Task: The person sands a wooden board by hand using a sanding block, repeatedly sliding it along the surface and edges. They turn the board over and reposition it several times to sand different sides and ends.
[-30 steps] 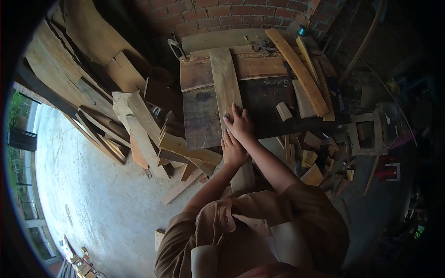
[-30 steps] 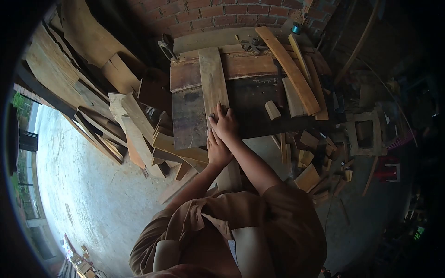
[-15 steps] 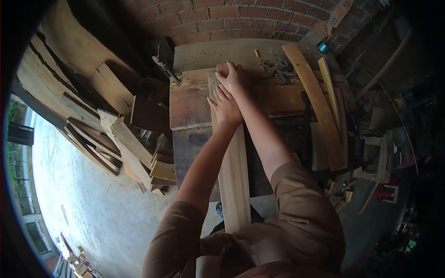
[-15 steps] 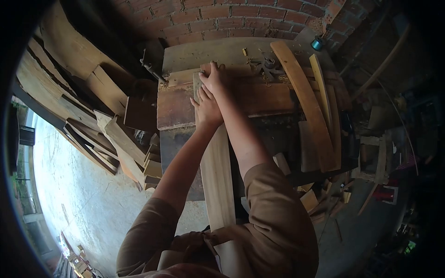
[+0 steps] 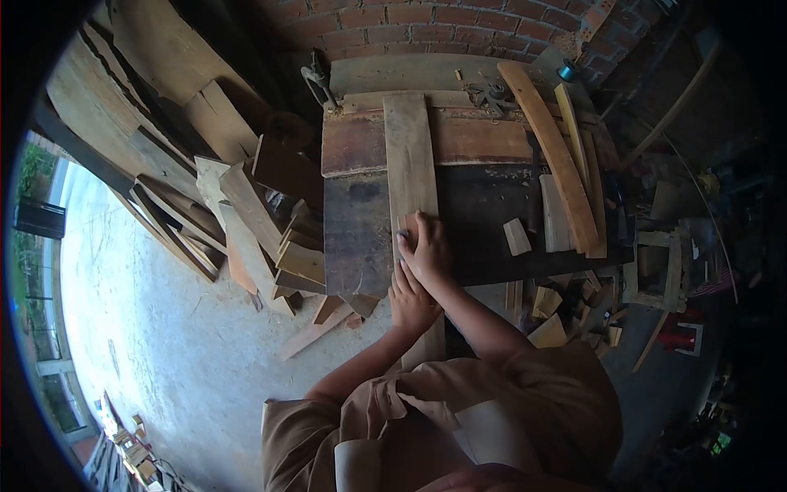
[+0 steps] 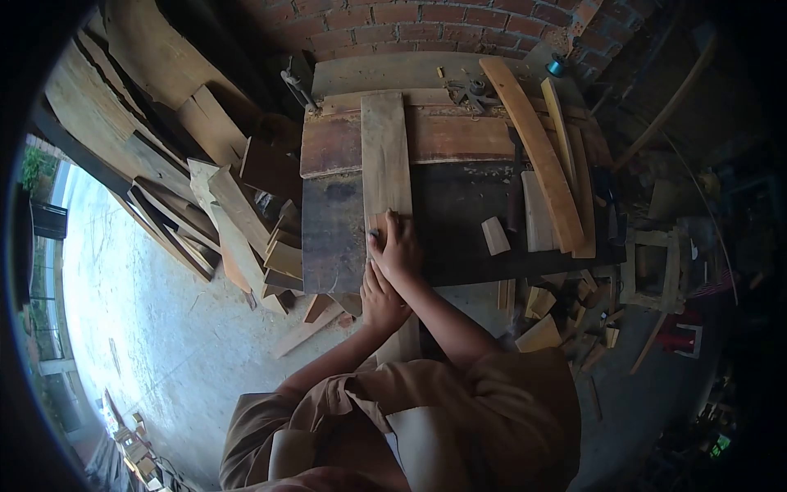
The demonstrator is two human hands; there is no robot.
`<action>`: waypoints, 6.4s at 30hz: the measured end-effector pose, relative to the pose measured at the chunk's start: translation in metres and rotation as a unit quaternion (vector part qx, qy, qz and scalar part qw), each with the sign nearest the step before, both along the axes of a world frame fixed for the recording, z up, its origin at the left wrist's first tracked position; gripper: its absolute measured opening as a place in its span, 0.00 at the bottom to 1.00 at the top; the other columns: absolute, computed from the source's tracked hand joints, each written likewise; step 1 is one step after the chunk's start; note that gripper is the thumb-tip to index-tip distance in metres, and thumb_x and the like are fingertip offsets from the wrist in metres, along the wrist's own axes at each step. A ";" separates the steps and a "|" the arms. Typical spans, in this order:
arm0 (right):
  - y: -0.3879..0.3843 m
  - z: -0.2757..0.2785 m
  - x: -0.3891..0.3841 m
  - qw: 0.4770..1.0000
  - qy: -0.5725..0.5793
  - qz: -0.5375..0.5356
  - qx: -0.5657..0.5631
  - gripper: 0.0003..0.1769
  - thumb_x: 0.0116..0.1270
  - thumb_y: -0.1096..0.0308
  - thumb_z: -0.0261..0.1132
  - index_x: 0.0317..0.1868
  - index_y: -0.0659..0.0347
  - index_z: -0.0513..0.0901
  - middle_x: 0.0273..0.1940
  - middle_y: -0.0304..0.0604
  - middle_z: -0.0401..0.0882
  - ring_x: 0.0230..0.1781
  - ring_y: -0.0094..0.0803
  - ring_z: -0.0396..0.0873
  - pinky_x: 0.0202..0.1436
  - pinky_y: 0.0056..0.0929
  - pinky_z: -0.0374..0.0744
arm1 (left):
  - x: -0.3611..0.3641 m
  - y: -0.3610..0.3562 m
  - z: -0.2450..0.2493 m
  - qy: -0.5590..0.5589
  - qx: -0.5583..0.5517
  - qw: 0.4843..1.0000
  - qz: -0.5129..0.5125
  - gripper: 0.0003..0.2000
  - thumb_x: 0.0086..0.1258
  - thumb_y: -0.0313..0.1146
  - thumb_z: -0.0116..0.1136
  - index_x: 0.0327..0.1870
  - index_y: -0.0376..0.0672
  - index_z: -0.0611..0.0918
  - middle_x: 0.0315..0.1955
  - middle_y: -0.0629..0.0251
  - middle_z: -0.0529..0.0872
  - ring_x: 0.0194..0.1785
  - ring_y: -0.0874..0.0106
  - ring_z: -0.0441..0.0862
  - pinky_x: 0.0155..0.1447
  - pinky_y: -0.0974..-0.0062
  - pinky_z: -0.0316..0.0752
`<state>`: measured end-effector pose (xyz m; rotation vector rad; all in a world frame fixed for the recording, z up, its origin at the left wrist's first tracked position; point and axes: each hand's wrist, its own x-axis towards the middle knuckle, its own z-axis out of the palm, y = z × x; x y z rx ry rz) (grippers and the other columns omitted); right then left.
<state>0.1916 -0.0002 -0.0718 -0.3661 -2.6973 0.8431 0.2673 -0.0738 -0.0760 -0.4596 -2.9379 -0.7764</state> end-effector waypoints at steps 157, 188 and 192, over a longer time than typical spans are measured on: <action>0.007 0.026 -0.161 0.996 -0.021 0.060 0.060 0.27 0.59 0.48 0.58 0.59 0.41 0.71 0.38 0.56 0.70 0.37 0.50 0.74 0.40 0.42 0.74 | -0.168 0.007 0.009 0.024 0.043 0.998 0.028 0.44 0.54 0.46 0.59 0.60 0.19 0.50 0.56 0.28 0.58 0.58 0.39 0.61 0.62 0.55 0.60; 0.006 0.012 -0.005 0.998 -0.047 0.040 0.014 0.31 0.57 0.53 0.60 0.63 0.40 0.66 0.45 0.54 0.66 0.41 0.48 0.73 0.38 0.40 0.77 | -0.011 -0.006 0.000 -0.024 0.025 0.999 -0.028 0.46 0.54 0.48 0.59 0.61 0.19 0.49 0.58 0.27 0.55 0.62 0.38 0.56 0.63 0.51 0.55; -0.002 0.010 0.066 0.998 -0.055 0.033 0.017 0.32 0.57 0.54 0.62 0.63 0.42 0.66 0.46 0.56 0.65 0.41 0.49 0.73 0.39 0.40 0.76 | 0.055 -0.017 -0.012 -0.027 0.013 0.998 -0.049 0.47 0.53 0.49 0.60 0.61 0.20 0.50 0.58 0.28 0.55 0.60 0.38 0.58 0.62 0.51 0.58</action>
